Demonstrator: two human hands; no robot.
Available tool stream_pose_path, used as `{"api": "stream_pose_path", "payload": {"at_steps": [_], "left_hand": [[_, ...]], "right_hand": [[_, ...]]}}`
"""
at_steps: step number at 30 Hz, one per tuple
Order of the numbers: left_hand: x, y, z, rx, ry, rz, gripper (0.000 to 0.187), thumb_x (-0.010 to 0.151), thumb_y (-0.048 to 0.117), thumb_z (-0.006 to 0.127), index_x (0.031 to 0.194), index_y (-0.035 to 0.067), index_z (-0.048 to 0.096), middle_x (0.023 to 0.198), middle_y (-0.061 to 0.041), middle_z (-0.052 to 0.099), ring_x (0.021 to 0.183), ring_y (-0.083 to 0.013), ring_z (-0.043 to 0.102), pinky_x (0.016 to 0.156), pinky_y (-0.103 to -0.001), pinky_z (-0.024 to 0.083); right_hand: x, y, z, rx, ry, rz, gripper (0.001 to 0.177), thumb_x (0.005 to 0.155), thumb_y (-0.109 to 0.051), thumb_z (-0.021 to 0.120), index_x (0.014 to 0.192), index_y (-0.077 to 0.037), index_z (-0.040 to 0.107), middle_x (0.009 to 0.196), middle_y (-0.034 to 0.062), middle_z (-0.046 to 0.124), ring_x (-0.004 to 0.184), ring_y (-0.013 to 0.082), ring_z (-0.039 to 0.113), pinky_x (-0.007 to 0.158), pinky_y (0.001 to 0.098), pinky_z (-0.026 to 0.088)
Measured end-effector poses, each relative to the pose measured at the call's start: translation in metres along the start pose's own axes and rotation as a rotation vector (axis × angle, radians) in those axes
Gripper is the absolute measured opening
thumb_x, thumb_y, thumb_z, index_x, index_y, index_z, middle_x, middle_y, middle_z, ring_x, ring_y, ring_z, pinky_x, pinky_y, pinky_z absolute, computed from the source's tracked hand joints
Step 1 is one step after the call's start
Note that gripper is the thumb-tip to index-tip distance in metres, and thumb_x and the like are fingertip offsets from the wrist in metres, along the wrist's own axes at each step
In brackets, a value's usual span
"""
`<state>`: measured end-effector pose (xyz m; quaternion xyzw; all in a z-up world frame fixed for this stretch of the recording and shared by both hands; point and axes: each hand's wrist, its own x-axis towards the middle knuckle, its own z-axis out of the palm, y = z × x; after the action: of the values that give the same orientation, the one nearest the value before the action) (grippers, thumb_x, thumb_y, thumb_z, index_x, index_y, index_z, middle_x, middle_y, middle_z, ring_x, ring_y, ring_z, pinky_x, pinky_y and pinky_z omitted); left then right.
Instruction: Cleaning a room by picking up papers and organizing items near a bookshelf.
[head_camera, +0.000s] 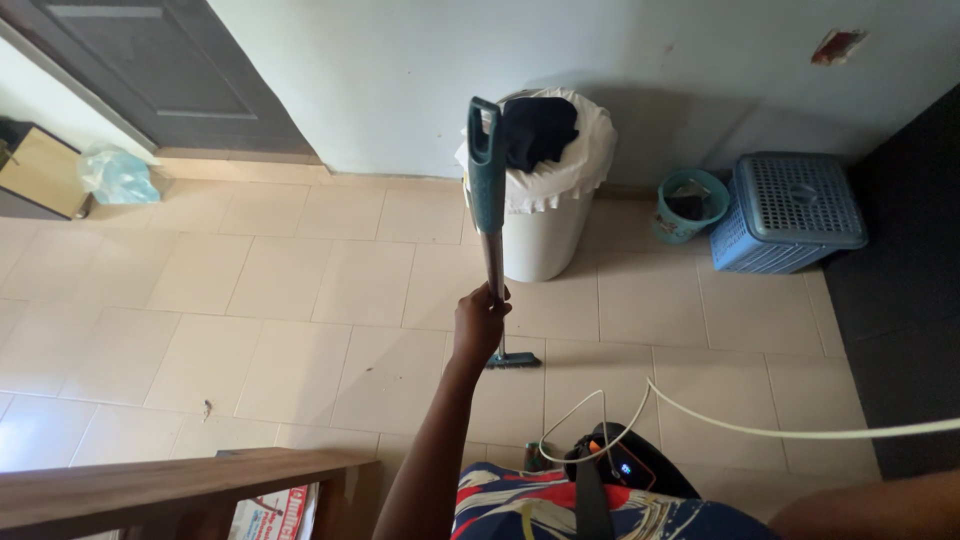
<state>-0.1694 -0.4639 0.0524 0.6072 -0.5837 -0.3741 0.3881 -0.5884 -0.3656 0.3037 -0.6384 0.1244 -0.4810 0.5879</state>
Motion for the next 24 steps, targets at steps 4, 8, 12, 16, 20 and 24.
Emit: {"api": "stream_pose_path", "payload": {"at_steps": [4,8,12,16,20,24], "left_hand": [[0.004,0.005,0.004,0.013,-0.01,-0.03,0.017,0.082,0.005,0.075,0.098,0.006,0.07,0.093,-0.013,0.077,0.094,-0.0277,0.076,0.078,-0.04,0.058],[0.009,0.009,0.007,0.026,-0.02,-0.045,0.018,0.082,0.005,0.076,0.099,0.006,0.07,0.095,-0.013,0.077,0.094,-0.0284,0.076,0.078,-0.041,0.058],[0.015,0.005,0.007,0.021,-0.031,0.011,0.019,0.083,0.006,0.076,0.1,0.006,0.07,0.095,-0.014,0.077,0.095,-0.0283,0.077,0.078,-0.041,0.059],[0.023,0.009,0.001,0.067,-0.075,0.015,0.018,0.083,0.006,0.076,0.1,0.007,0.069,0.093,-0.013,0.076,0.094,-0.0286,0.076,0.079,-0.041,0.058],[0.033,0.008,-0.008,0.038,-0.104,0.009,0.018,0.082,0.006,0.075,0.098,0.007,0.068,0.091,-0.013,0.076,0.095,-0.0269,0.076,0.078,-0.04,0.057],[0.043,0.008,-0.021,0.079,-0.124,-0.003,0.017,0.084,0.007,0.075,0.099,0.006,0.068,0.092,-0.013,0.075,0.092,-0.0285,0.075,0.078,-0.04,0.057]], "right_hand": [[0.058,0.014,0.077,0.092,-0.163,0.031,0.042,0.112,-0.043,0.045,0.119,-0.005,0.062,0.113,0.0173,0.066,0.101,0.0292,0.066,0.088,0.0436,0.054],[0.099,0.041,0.145,0.174,-0.317,0.065,0.05,0.111,-0.049,0.041,0.118,-0.005,0.062,0.115,0.0171,0.065,0.104,0.0296,0.065,0.09,0.0433,0.052],[0.088,0.088,0.161,0.26,-0.472,0.1,0.057,0.11,-0.056,0.036,0.118,-0.006,0.063,0.118,0.0169,0.064,0.108,0.0299,0.063,0.093,0.0429,0.05],[0.053,0.132,0.155,0.282,-0.531,0.175,0.059,0.112,-0.058,0.037,0.117,-0.006,0.065,0.119,0.0158,0.065,0.109,0.0293,0.064,0.095,0.0412,0.05],[0.051,0.152,0.155,0.196,-0.493,0.307,0.054,0.115,-0.053,0.046,0.113,-0.004,0.067,0.112,0.0144,0.066,0.105,0.0293,0.064,0.097,0.0406,0.05],[0.048,0.183,0.16,0.163,-0.496,0.351,0.055,0.115,-0.055,0.047,0.11,-0.002,0.064,0.108,0.0123,0.062,0.105,0.0285,0.06,0.101,0.0407,0.048]]}}
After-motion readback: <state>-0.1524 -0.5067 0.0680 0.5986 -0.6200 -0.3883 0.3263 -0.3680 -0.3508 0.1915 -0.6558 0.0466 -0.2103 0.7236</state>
